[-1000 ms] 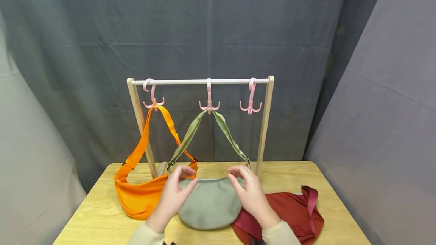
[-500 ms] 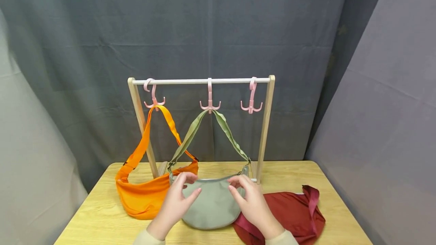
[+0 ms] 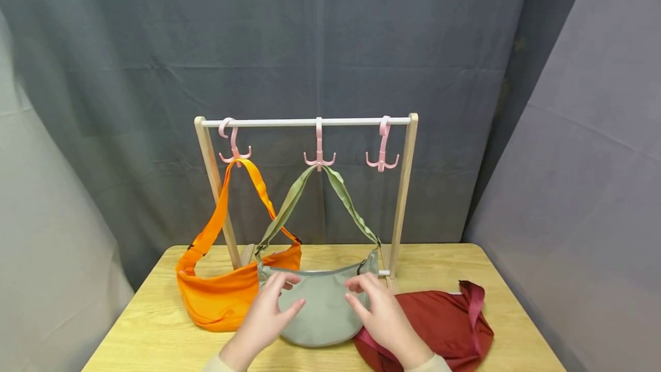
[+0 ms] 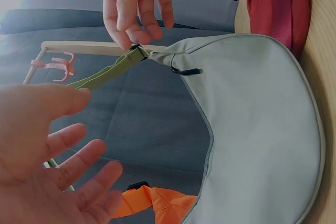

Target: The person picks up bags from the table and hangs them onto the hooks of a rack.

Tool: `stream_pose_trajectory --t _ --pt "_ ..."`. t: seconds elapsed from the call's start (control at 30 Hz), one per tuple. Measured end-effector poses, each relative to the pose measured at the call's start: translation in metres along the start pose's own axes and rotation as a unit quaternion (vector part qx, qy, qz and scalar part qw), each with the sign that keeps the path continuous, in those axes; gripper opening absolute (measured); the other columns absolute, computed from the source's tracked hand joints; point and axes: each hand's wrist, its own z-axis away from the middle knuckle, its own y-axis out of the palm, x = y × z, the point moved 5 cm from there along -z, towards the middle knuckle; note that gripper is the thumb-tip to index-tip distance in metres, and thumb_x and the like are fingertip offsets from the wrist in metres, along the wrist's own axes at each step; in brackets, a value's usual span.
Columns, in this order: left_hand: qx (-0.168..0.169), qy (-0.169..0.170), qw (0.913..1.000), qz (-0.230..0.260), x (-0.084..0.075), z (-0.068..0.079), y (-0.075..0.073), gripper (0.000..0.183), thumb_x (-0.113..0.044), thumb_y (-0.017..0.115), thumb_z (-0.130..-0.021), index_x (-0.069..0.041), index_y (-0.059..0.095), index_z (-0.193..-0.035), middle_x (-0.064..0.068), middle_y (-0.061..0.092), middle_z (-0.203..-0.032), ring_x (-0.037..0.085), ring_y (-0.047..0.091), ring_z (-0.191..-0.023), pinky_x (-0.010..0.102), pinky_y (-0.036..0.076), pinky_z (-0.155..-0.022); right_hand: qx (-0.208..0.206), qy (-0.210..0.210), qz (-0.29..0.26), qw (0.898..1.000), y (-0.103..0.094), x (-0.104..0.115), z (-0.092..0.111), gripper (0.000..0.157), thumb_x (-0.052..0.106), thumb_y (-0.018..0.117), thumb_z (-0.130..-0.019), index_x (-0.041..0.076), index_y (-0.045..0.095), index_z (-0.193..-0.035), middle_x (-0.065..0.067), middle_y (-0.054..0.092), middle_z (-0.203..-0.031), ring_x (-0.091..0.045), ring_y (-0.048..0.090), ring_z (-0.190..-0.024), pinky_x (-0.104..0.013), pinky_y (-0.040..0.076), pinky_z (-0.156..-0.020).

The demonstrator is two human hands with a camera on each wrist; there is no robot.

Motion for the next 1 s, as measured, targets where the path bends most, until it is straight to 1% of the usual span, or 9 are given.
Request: stream_pose_trajectory --t 0.07,0.13,0.23,0.37,0.53,0.7,0.77,0.93,1.0 --pt "0.005 0.005 1.0 -0.003 0.001 0.001 0.001 0.033 -0.02 0.077 -0.093 -0.016 0.062 -0.122 -0.001 0.061 -0.121 0.023 0.06 -0.111 0.039 0.054 -0.094 0.009 0.014 0.004 1.0 0.001 -0.001 0.001 0.026 0.013 0.075 -0.094 0.032 0.067 -0.11 0.024 0.06 -0.102 -0.005 0.059 -0.096 -0.035 0.052 -0.087" --pt "0.007 0.012 0.9999 -0.008 0.001 0.002 0.003 0.034 -0.02 0.078 -0.092 -0.017 0.062 -0.122 -0.001 0.061 -0.121 0.023 0.06 -0.111 0.039 0.054 -0.095 0.019 0.029 0.005 0.999 0.001 -0.002 0.003 0.027 0.014 0.075 -0.094 0.033 0.067 -0.111 0.023 0.06 -0.103 -0.006 0.059 -0.098 -0.035 0.052 -0.088" --pt "0.013 0.018 0.9997 -0.015 0.003 0.003 0.005 0.035 -0.019 0.078 -0.092 -0.017 0.062 -0.123 -0.001 0.061 -0.122 0.023 0.06 -0.112 0.041 0.054 -0.096 0.035 0.042 0.005 0.998 0.003 -0.004 0.005 0.026 0.015 0.075 -0.095 0.034 0.066 -0.111 0.018 0.062 -0.105 -0.006 0.058 -0.099 -0.036 0.053 -0.088" --pt "0.029 0.016 0.9991 -0.027 0.006 0.004 0.007 0.035 -0.021 0.078 -0.092 -0.017 0.062 -0.123 -0.001 0.062 -0.124 0.024 0.06 -0.113 0.042 0.054 -0.096 0.051 0.031 0.005 0.998 0.005 -0.005 0.007 0.023 0.018 0.073 -0.096 0.031 0.065 -0.113 0.012 0.063 -0.108 -0.012 0.061 -0.1 -0.038 0.054 -0.089" --pt "0.052 0.012 0.9979 -0.038 0.011 0.006 0.01 0.035 -0.025 0.077 -0.093 -0.017 0.062 -0.124 -0.001 0.062 -0.126 0.024 0.06 -0.113 0.043 0.053 -0.095 0.059 0.015 0.01 0.998 0.007 -0.006 0.01 0.022 0.019 0.073 -0.096 0.029 0.066 -0.115 0.016 0.062 -0.11 -0.015 0.063 -0.102 -0.037 0.055 -0.088" --pt "0.071 0.003 0.9965 -0.043 0.014 0.007 0.014 0.036 -0.027 0.076 -0.093 -0.017 0.062 -0.125 -0.001 0.061 -0.127 0.024 0.059 -0.116 0.045 0.052 -0.098 0.071 0.022 0.016 0.997 0.008 -0.007 0.012 0.025 0.018 0.074 -0.095 0.03 0.066 -0.116 0.013 0.063 -0.112 -0.017 0.064 -0.106 -0.034 0.055 -0.09" --pt "0.076 0.003 0.9962 -0.044 0.015 0.008 0.015 0.036 -0.028 0.076 -0.093 -0.016 0.062 -0.125 -0.001 0.061 -0.127 0.024 0.059 -0.117 0.046 0.052 -0.099 0.08 0.031 0.014 0.996 0.009 -0.008 0.013 0.025 0.018 0.074 -0.095 0.029 0.066 -0.116 0.01 0.063 -0.113 -0.019 0.064 -0.107 -0.035 0.055 -0.09" --pt "0.079 0.013 0.9957 -0.045 0.016 0.011 0.017 0.034 -0.026 0.076 -0.093 -0.018 0.062 -0.123 -0.002 0.061 -0.125 0.023 0.059 -0.115 0.044 0.051 -0.099 0.087 0.034 0.014 0.996 0.01 -0.009 0.016 0.025 0.018 0.075 -0.095 0.029 0.066 -0.116 0.009 0.062 -0.114 -0.019 0.063 -0.107 -0.036 0.055 -0.088" --pt "0.082 0.016 0.9955 -0.045 0.017 0.012 0.019 0.034 -0.026 0.077 -0.093 -0.018 0.062 -0.122 -0.002 0.061 -0.124 0.024 0.059 -0.114 0.043 0.051 -0.098 0.084 0.029 0.02 0.996 0.01 -0.009 0.017 0.026 0.019 0.075 -0.095 0.029 0.066 -0.116 0.011 0.062 -0.113 -0.018 0.063 -0.106 -0.034 0.055 -0.088"
